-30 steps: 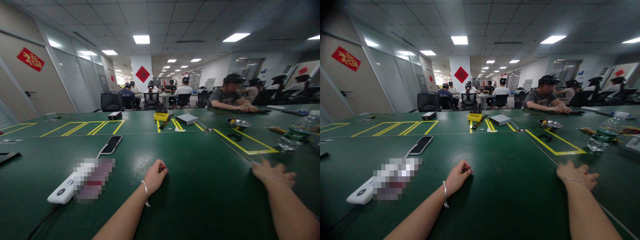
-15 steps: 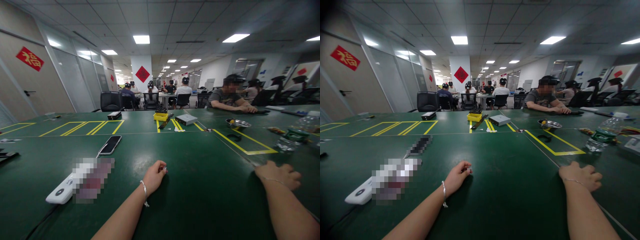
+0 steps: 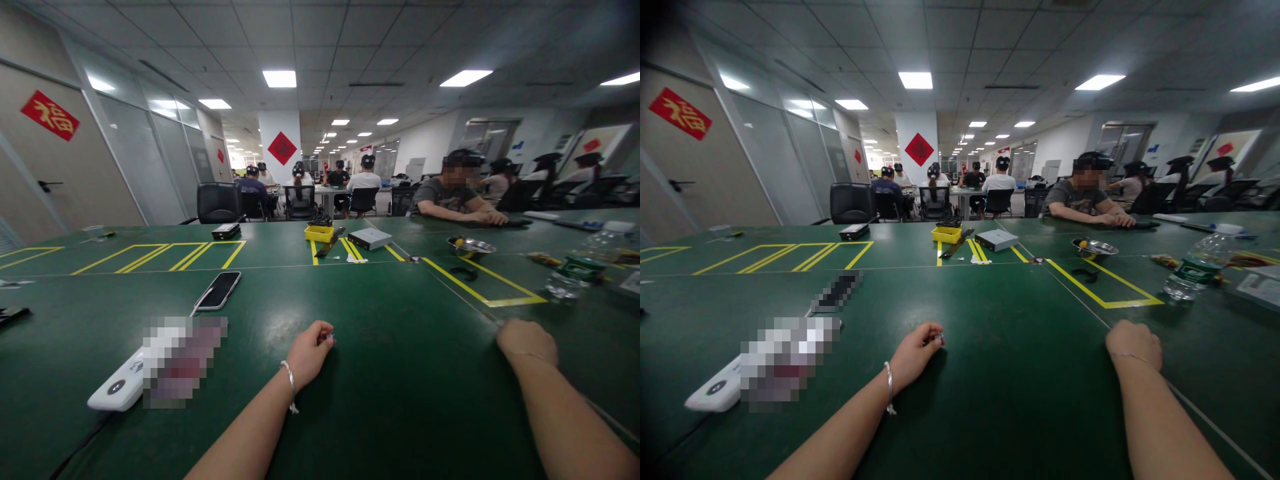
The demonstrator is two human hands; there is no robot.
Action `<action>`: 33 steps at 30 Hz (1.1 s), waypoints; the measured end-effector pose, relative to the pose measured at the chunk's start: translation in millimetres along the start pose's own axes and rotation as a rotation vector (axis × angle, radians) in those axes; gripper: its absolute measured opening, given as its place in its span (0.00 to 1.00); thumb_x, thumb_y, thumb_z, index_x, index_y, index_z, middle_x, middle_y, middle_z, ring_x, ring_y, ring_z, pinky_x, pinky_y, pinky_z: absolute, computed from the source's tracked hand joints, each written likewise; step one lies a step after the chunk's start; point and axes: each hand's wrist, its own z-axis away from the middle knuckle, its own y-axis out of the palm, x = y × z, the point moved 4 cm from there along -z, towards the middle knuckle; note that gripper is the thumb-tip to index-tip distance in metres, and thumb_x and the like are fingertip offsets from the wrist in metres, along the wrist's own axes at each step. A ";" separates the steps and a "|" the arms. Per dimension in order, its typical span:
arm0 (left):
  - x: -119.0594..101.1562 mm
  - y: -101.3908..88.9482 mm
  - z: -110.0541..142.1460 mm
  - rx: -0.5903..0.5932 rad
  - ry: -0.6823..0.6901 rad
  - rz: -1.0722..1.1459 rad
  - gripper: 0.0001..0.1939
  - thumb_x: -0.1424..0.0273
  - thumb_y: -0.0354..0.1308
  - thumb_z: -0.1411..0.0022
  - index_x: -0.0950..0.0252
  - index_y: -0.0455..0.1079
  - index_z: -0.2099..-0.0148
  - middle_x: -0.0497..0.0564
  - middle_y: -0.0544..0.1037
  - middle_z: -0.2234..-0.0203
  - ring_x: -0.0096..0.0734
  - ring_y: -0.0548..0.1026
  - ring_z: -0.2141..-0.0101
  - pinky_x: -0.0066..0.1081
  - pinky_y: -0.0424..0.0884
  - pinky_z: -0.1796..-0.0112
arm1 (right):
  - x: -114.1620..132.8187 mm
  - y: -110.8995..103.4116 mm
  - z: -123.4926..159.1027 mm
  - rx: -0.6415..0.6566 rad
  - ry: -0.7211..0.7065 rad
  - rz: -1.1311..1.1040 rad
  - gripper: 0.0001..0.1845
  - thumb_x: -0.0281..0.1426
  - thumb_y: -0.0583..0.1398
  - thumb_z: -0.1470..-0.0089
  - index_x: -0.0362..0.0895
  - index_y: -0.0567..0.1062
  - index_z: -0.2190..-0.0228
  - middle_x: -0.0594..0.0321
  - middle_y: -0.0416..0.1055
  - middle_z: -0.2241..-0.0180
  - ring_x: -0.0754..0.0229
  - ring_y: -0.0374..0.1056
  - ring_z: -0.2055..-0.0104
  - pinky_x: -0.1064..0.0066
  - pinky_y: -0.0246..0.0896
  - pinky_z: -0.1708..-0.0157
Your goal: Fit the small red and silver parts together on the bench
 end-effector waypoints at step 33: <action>-2.6 -3.6 -3.2 -0.096 0.014 0.165 0.05 0.69 0.46 0.46 0.64 0.62 0.67 0.45 0.71 0.76 0.25 0.68 0.74 0.25 0.62 0.70 | 229.4 31.2 199.8 1.236 -0.233 -1.617 0.11 0.35 0.58 0.57 0.40 0.68 0.72 0.62 0.69 0.73 0.68 0.64 0.71 0.72 0.57 0.67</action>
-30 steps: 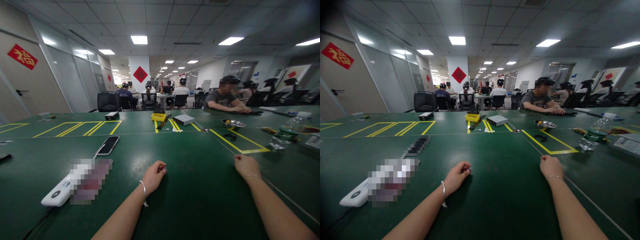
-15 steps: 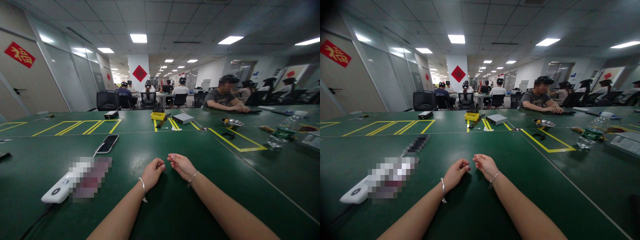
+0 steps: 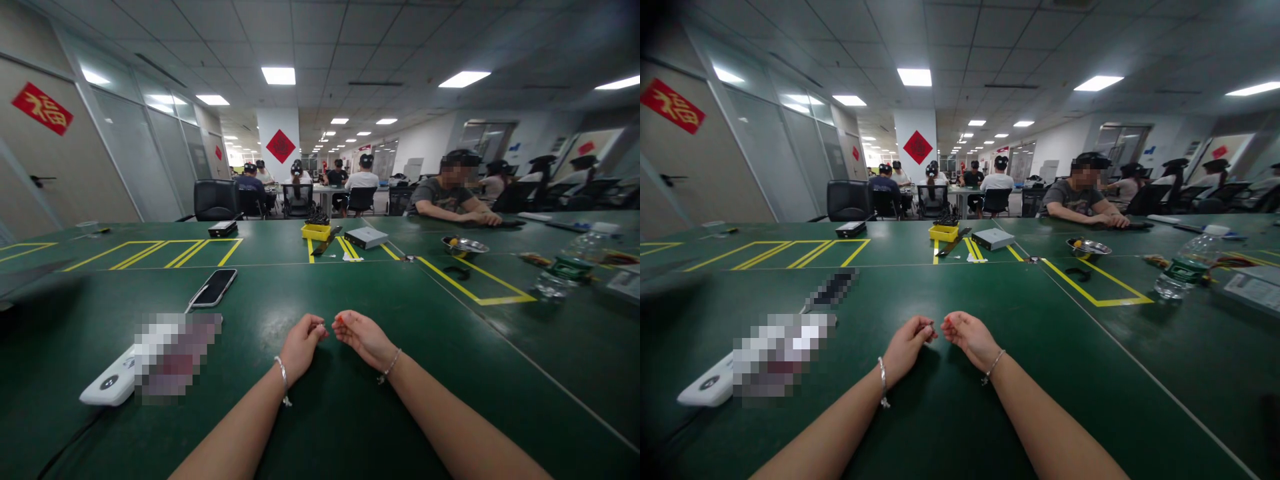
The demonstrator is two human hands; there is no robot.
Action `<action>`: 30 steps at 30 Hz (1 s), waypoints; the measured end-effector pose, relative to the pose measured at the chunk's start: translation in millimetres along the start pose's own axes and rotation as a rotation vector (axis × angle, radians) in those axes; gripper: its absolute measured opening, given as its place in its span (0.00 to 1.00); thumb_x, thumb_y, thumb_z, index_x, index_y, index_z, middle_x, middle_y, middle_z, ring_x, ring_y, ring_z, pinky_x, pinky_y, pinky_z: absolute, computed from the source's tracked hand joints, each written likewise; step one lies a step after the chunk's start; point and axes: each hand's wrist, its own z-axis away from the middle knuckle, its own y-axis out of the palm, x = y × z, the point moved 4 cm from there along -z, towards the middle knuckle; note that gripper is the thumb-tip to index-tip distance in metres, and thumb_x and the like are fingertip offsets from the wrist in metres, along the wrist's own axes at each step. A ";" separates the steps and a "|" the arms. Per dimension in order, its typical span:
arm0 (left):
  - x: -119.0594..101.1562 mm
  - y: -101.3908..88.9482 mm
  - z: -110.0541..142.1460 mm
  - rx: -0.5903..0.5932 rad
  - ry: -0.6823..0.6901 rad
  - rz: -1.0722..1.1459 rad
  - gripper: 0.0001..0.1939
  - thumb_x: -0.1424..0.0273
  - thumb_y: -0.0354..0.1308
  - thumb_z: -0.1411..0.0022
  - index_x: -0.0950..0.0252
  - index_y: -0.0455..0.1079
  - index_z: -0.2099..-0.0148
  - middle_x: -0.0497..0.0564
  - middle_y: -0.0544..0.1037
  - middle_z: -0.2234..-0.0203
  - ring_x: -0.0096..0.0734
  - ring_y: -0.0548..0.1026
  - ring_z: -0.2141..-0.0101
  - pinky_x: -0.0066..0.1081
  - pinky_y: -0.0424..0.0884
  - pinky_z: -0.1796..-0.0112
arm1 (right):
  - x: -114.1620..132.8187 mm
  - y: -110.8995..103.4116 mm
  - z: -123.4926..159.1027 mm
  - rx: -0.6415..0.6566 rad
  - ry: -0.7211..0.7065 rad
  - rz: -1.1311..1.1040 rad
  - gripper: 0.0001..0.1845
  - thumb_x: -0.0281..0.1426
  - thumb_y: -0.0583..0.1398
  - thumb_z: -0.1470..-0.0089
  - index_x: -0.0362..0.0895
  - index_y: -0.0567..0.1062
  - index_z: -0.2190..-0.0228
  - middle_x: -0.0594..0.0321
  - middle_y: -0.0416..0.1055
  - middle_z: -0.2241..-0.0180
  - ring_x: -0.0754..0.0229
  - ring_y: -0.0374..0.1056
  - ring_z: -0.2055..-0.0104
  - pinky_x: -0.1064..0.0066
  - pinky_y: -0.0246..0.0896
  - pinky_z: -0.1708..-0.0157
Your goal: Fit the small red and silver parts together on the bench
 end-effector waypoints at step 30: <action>-4.7 -1.7 6.4 -0.142 0.019 -0.420 0.03 0.74 0.52 0.53 0.62 0.60 0.73 0.41 0.64 0.82 0.22 0.63 0.79 0.22 0.54 0.77 | -5.4 21.6 4.8 -0.299 -0.220 0.473 0.11 0.37 0.58 0.62 0.41 0.67 0.80 0.68 0.63 0.83 0.69 0.58 0.80 0.76 0.52 0.78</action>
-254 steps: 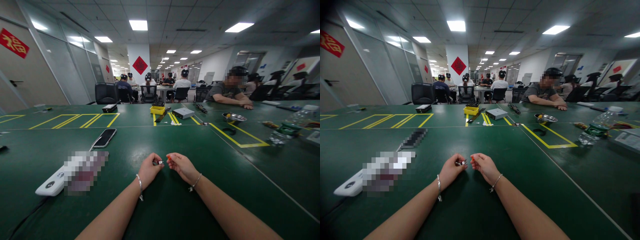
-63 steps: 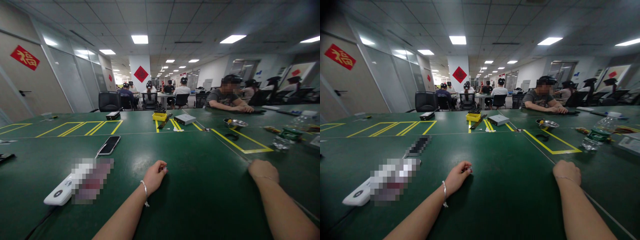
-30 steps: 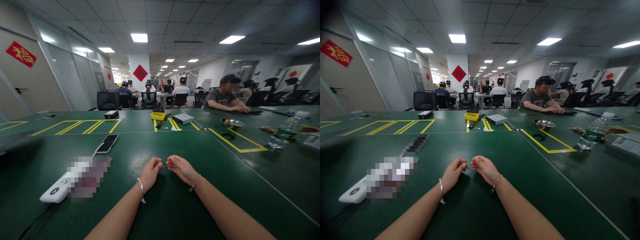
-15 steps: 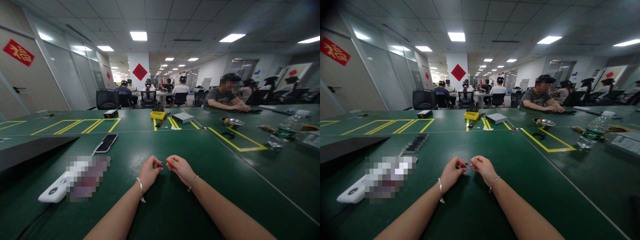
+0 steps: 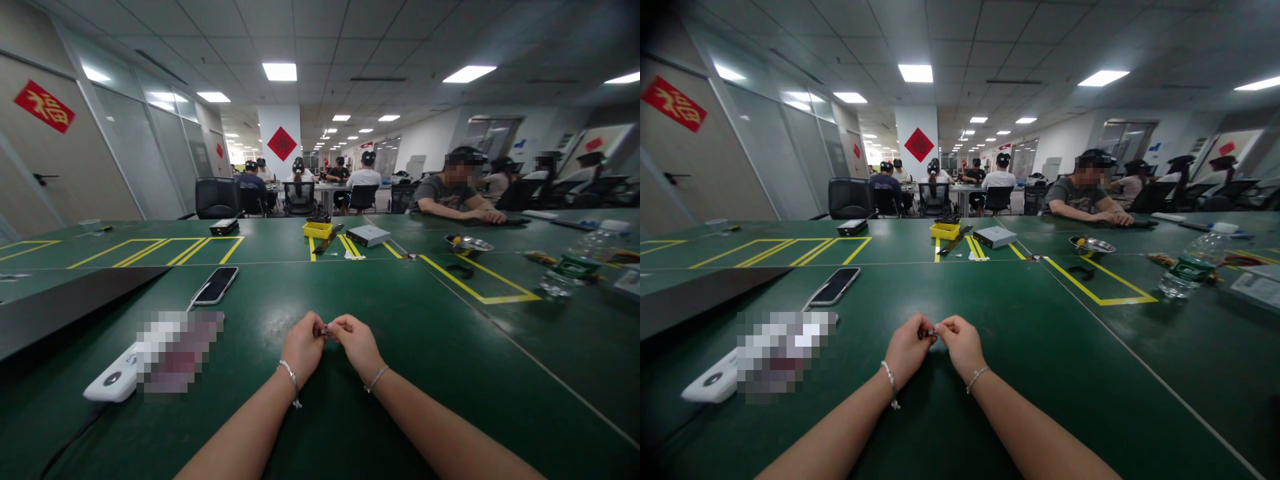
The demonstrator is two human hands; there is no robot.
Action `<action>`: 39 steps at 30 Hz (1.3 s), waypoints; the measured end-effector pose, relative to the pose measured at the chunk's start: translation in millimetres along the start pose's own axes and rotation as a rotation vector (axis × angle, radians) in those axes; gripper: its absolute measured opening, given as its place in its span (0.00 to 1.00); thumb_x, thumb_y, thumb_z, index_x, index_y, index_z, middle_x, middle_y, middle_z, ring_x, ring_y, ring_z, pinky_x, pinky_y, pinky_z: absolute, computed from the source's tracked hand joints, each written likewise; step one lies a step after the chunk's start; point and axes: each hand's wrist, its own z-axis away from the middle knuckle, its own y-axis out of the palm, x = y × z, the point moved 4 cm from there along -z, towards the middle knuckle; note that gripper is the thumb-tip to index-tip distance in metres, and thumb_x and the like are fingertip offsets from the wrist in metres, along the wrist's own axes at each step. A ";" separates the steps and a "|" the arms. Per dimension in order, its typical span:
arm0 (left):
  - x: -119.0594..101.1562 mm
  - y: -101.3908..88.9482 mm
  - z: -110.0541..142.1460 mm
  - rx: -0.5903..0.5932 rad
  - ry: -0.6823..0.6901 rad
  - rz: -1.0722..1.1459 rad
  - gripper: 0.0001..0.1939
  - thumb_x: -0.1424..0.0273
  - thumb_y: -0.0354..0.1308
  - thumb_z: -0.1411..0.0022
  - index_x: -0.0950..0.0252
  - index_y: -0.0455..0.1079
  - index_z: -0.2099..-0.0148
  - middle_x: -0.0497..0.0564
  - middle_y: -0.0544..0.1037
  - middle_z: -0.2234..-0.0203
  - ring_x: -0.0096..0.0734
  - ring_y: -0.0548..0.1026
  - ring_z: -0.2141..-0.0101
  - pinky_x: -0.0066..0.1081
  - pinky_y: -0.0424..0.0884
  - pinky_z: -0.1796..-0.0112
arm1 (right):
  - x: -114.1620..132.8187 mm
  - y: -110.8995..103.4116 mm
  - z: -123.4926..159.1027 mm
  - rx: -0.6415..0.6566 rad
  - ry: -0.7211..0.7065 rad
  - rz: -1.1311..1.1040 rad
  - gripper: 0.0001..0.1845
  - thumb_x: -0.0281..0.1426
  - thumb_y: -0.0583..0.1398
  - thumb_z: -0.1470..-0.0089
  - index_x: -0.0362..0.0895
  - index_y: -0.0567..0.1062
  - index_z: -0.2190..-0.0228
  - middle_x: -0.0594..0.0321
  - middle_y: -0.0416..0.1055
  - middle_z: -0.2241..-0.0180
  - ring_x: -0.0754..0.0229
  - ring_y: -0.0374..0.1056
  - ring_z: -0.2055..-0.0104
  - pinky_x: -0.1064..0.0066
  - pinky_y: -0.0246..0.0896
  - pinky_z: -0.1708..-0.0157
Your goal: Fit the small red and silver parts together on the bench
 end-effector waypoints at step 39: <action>-4.3 3.3 2.8 0.049 0.105 -0.058 0.14 0.72 0.56 0.54 0.61 0.60 0.63 0.47 0.70 0.70 0.30 0.67 0.66 0.27 0.60 0.67 | 8.2 -16.1 -6.7 -0.011 -0.057 0.267 0.08 0.35 0.58 0.63 0.43 0.69 0.77 0.62 0.71 0.76 0.62 0.66 0.72 0.71 0.59 0.71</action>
